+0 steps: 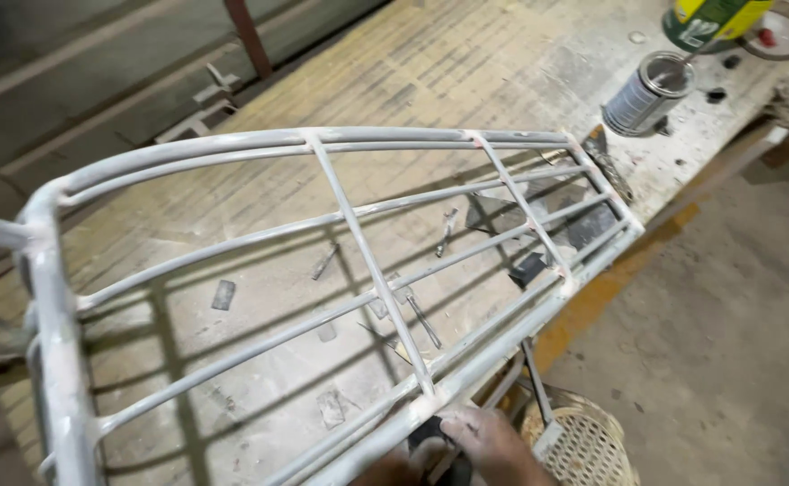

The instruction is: Sanding the joints and surface of a metal chair frame on a workbench.

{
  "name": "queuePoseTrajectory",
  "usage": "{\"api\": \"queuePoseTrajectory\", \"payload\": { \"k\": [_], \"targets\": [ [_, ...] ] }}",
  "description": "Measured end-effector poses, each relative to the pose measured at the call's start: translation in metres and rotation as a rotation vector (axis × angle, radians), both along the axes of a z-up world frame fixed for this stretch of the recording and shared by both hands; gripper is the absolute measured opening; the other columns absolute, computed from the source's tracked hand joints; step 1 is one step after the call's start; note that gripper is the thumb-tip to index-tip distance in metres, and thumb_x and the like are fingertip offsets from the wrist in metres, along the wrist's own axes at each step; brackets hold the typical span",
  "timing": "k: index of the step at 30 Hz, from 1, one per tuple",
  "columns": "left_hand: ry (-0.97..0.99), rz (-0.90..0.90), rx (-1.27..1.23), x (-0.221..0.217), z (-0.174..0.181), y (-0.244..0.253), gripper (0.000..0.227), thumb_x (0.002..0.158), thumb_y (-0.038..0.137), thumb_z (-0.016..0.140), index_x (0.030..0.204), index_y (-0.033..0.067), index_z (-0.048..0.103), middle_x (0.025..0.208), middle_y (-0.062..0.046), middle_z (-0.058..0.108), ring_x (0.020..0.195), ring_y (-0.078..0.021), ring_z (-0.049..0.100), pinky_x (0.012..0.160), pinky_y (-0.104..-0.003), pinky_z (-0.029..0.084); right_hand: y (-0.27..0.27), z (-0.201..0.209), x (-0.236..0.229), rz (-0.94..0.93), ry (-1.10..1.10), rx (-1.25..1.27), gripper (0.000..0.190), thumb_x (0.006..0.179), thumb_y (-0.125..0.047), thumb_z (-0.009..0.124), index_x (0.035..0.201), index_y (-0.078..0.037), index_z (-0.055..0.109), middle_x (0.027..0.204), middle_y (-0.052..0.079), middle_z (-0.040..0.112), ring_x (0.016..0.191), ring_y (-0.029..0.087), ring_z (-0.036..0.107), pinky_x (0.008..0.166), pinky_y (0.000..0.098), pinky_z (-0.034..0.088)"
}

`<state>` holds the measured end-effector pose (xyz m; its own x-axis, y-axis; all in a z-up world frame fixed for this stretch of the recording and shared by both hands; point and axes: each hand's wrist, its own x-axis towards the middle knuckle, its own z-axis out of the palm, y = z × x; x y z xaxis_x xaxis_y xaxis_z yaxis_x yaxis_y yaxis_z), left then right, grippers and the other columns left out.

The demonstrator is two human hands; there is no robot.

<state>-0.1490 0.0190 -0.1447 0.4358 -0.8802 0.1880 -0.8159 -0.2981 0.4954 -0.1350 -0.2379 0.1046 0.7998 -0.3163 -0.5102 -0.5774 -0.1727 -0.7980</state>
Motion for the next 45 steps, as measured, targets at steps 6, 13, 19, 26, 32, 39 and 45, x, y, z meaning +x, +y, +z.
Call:
{"api": "queuePoseTrajectory", "payload": {
  "k": [6,13,19,26,32,39,45],
  "targets": [
    [-0.037,-0.007,0.128,0.086,0.039,-0.092,0.051,0.098,0.015,0.059,0.149,0.0116,0.053,0.142,-0.023,0.054,0.127,-0.0404,0.056,0.110,-0.058,0.043,-0.210,-0.194,-0.009,-0.049,-0.048,-0.990,0.023,0.090,-0.020,0.063,0.097,0.001,0.070,0.093,0.021,0.069,0.085,0.037,0.067,0.077,0.0456,0.056],
    [0.038,0.146,0.269,0.206,0.134,-0.156,0.054,0.102,0.005,0.053,0.155,0.0119,0.048,0.149,-0.023,0.049,0.130,-0.0398,0.052,0.115,-0.060,0.040,-0.324,-0.208,0.037,-0.169,-0.370,-1.302,0.036,0.092,-0.020,0.067,0.118,0.005,0.067,0.101,0.025,0.069,0.093,0.041,0.068,0.087,0.0481,0.055],
    [0.192,0.237,0.375,0.228,0.212,-0.148,0.060,0.094,0.005,0.057,0.152,0.0130,0.045,0.163,-0.031,0.027,0.144,-0.0479,0.035,0.114,-0.061,0.032,-0.339,-0.229,0.049,-0.110,-0.351,-1.286,0.037,0.099,-0.021,0.066,0.125,0.005,0.067,0.105,0.024,0.069,0.094,0.039,0.069,0.088,0.0469,0.056],
    [0.772,0.199,0.306,0.184,0.242,-0.086,0.061,0.107,0.027,0.055,0.157,0.0008,0.031,0.135,-0.023,0.057,0.119,-0.0300,0.059,0.113,-0.047,0.043,-0.249,-0.310,-0.108,-0.175,-0.027,-0.843,0.031,0.113,-0.025,0.064,0.134,-0.004,0.066,0.117,0.018,0.072,0.103,0.035,0.068,0.087,0.0455,0.053],
    [1.198,0.168,0.088,0.106,0.255,-0.072,0.039,0.105,0.030,0.056,0.133,0.0036,0.055,0.118,-0.013,0.068,0.106,-0.0177,0.064,0.098,-0.037,0.050,-0.014,-0.100,-0.074,-0.555,-0.038,0.371,0.023,0.097,-0.008,0.065,0.116,0.004,0.071,0.081,0.010,0.066,0.068,0.014,0.060,0.060,0.0290,0.046],
    [1.378,0.228,-0.349,0.065,0.303,-0.077,0.019,0.102,0.020,0.064,0.107,0.0031,0.071,0.091,-0.008,0.072,0.084,-0.0129,0.067,0.077,-0.030,0.056,0.003,-0.002,-0.065,-0.437,-0.234,0.630,0.020,0.096,-0.012,0.065,0.106,0.005,0.064,0.082,0.013,0.072,0.069,0.017,0.067,0.063,0.0315,0.052],
    [1.022,0.377,-0.494,0.034,0.330,-0.070,0.014,0.093,0.014,0.070,0.090,0.0009,0.070,0.087,-0.009,0.066,0.081,-0.0171,0.067,0.071,-0.034,0.055,-0.029,-0.048,-0.096,-0.108,-0.294,0.286,0.015,0.093,-0.007,0.064,0.103,0.004,0.067,0.083,0.010,0.074,0.075,0.015,0.069,0.071,0.0305,0.054]
  ]
}}
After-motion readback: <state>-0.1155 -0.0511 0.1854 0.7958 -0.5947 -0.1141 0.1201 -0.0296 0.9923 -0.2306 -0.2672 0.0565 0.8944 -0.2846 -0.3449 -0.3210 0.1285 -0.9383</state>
